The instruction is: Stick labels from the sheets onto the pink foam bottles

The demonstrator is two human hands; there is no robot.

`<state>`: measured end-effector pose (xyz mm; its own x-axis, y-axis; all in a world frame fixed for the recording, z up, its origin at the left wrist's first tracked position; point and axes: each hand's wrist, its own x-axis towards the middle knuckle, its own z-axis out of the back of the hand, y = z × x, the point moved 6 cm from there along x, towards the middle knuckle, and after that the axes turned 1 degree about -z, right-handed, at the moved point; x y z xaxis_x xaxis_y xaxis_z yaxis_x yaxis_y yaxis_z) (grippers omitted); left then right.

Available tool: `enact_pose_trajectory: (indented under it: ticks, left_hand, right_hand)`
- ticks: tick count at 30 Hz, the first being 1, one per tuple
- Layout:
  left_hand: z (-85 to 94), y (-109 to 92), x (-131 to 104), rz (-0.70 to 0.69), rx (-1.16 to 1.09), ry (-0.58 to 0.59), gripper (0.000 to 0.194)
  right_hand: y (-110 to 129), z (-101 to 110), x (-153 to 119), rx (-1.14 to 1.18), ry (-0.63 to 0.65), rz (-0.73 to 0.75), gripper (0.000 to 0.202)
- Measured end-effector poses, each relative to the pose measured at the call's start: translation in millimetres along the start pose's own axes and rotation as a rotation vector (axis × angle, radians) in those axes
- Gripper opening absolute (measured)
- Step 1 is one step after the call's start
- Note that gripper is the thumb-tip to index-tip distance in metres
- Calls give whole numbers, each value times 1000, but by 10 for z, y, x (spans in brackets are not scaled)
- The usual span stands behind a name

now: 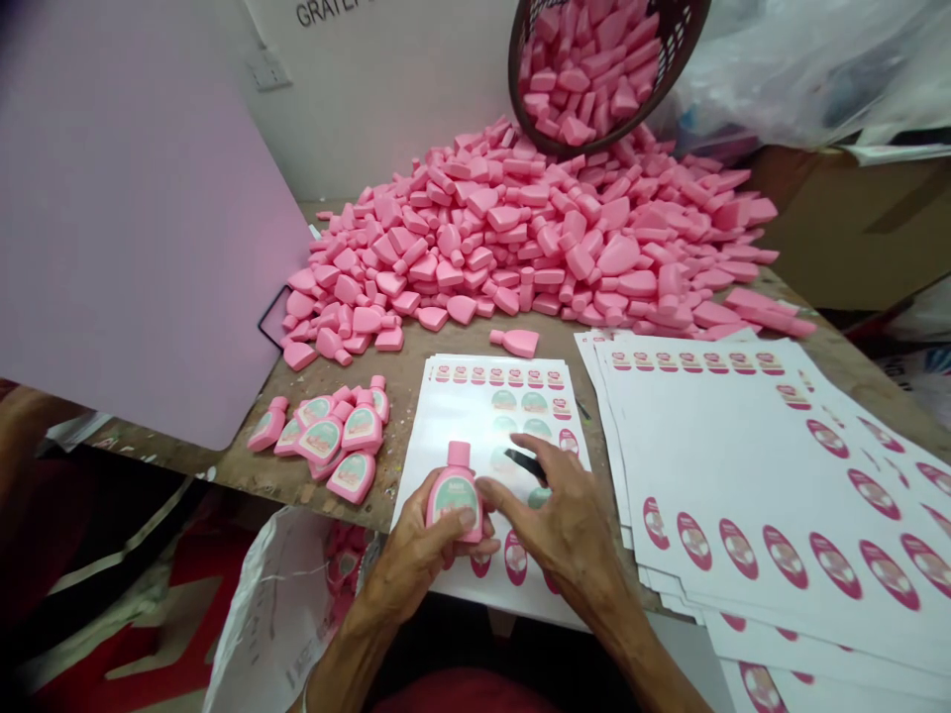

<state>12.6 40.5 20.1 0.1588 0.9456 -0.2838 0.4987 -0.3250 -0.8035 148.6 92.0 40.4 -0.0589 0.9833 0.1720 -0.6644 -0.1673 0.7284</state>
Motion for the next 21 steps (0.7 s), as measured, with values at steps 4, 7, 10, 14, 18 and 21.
enact_pose_trajectory:
  ticks: [4, 7, 10, 14, 18, 21]
  left_hand:
    - [-134, 7, -89, 79, 2, 108, 40]
    - [-13, -135, -140, 41, 136, 74, 38]
    - [533, -589, -184, -150, 586, -355, 37]
    - [1245, -1320, -260, -436, 1068, -892, 35]
    - [1558, -1606, -9, -479, 1553, -966, 40]
    - [1627, -1627, 85, -393, 1682, -1019, 42]
  right_hand:
    - [37, -273, 3, 243, 248, -98, 62]
    - [-118, -240, 117, 213, 213, -148, 57]
    - [-424, -83, 431, 115, 150, -166, 57]
    - [-671, 57, 1037, -57, 79, -95, 46]
    - [-694, 1, 1613, -251, 30, -32, 45]
    - [-664, -114, 1938, -311, 13, 0, 55]
